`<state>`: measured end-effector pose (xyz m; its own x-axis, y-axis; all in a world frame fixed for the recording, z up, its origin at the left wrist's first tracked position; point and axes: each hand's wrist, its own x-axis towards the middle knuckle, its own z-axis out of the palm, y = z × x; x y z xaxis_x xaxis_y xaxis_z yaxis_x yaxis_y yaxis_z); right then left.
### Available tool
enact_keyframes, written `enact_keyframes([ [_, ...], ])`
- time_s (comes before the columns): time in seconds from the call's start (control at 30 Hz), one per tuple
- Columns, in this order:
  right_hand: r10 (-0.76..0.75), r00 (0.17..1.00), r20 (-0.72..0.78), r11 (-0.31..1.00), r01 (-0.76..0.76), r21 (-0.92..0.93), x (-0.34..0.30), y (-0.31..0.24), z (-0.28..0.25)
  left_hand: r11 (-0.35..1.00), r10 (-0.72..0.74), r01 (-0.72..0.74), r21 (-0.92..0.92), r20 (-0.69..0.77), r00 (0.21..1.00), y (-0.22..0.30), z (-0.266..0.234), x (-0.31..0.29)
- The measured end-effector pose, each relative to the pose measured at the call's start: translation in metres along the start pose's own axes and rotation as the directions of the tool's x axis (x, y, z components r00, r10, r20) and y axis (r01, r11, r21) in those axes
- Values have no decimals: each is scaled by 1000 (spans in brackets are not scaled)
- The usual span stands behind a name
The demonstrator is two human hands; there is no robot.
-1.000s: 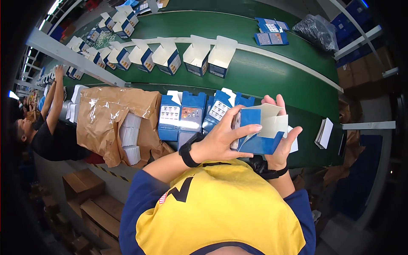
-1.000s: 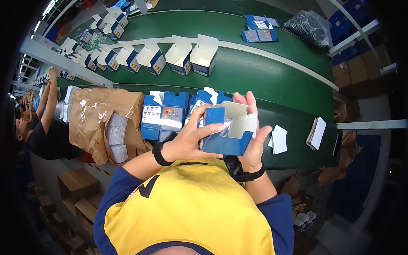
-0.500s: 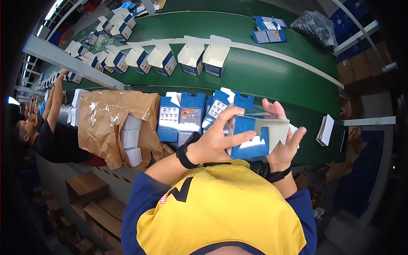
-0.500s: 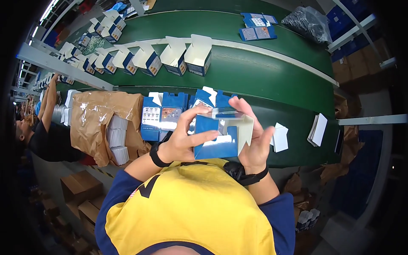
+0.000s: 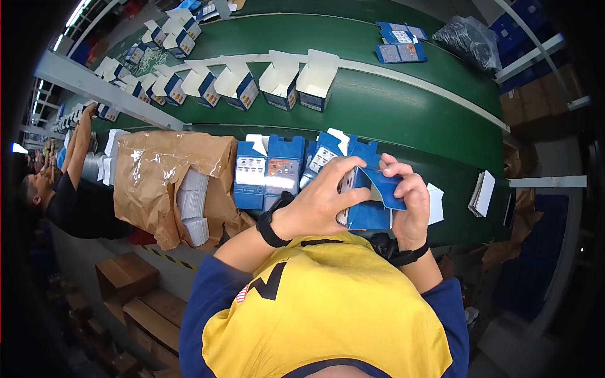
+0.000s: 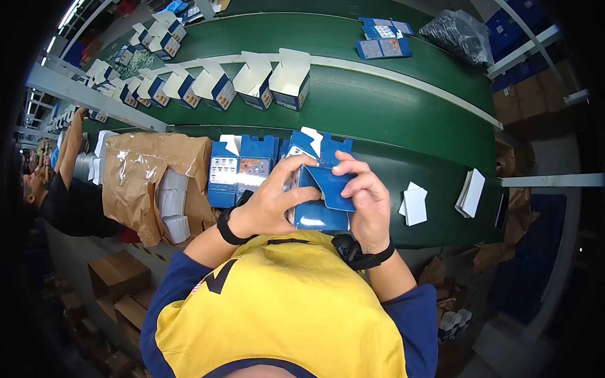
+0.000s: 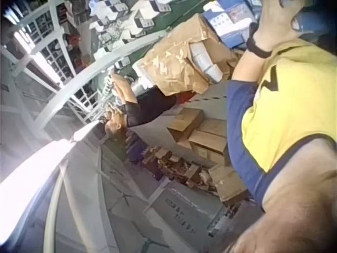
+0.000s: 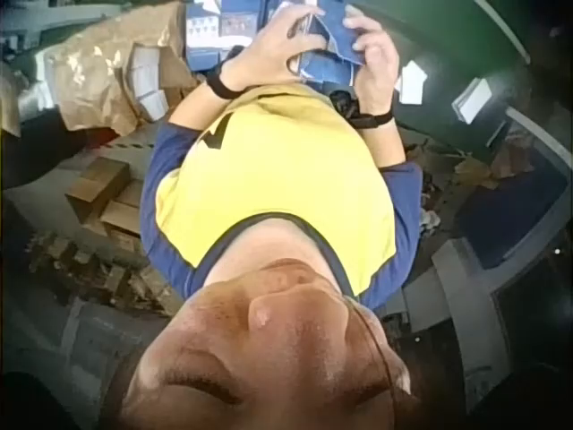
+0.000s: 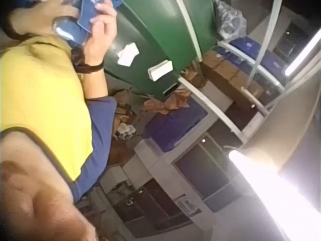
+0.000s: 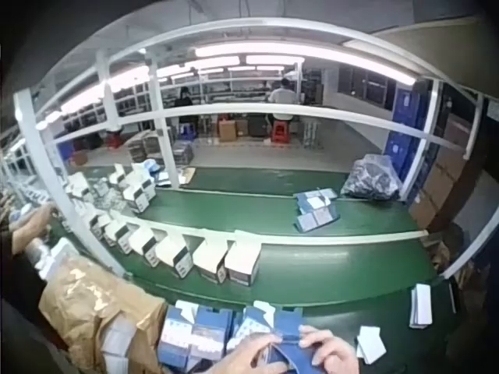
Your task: The person folds blue cardboard boxes by hand, inserts white paper cards into each box, and places the finished boxes onto a green conveyor belt.
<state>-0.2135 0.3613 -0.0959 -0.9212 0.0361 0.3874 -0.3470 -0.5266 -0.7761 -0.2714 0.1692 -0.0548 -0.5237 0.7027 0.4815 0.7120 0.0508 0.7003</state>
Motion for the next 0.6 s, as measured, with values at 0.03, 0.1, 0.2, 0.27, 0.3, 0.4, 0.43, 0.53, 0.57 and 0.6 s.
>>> enact_keyframes([
  [0.03,-1,1000,-2,1000,1,0,2,-3,5,999,14,-13,-29,20,1000,-1,-1,-1],
  [0.1,45,991,-125,950,-81,-300,14,-16,35,998,22,-20,-54,36,999,-5,-2,-6],
  [0.2,131,983,-128,829,-180,-529,17,-24,33,988,135,-133,-76,21,991,-7,-5,-6],
  [0.27,306,952,-28,675,-238,-699,17,-30,23,992,113,-110,-64,41,993,-7,-3,-9],
  [0.3,307,951,-28,675,-238,-698,17,-29,23,995,90,-87,-52,59,994,-8,-2,-12],
  [0.4,267,964,-5,628,-177,-758,18,-25,22,998,61,-57,-41,90,994,-8,0,-11],
  [0.43,266,964,-8,628,-179,-757,18,-26,22,998,50,-46,-41,98,994,-7,0,-10],
  [0.53,374,925,-66,635,-307,-709,20,-33,25,998,27,-20,-59,119,992,-6,0,-10],
  [0.57,373,926,-65,637,-306,-708,20,-35,25,997,13,-3,-78,132,991,-6,0,-10],
  [0.6,392,920,-23,571,-263,-778,21,-39,22,995,0,14,-96,145,989,-5,-1,-10],
])
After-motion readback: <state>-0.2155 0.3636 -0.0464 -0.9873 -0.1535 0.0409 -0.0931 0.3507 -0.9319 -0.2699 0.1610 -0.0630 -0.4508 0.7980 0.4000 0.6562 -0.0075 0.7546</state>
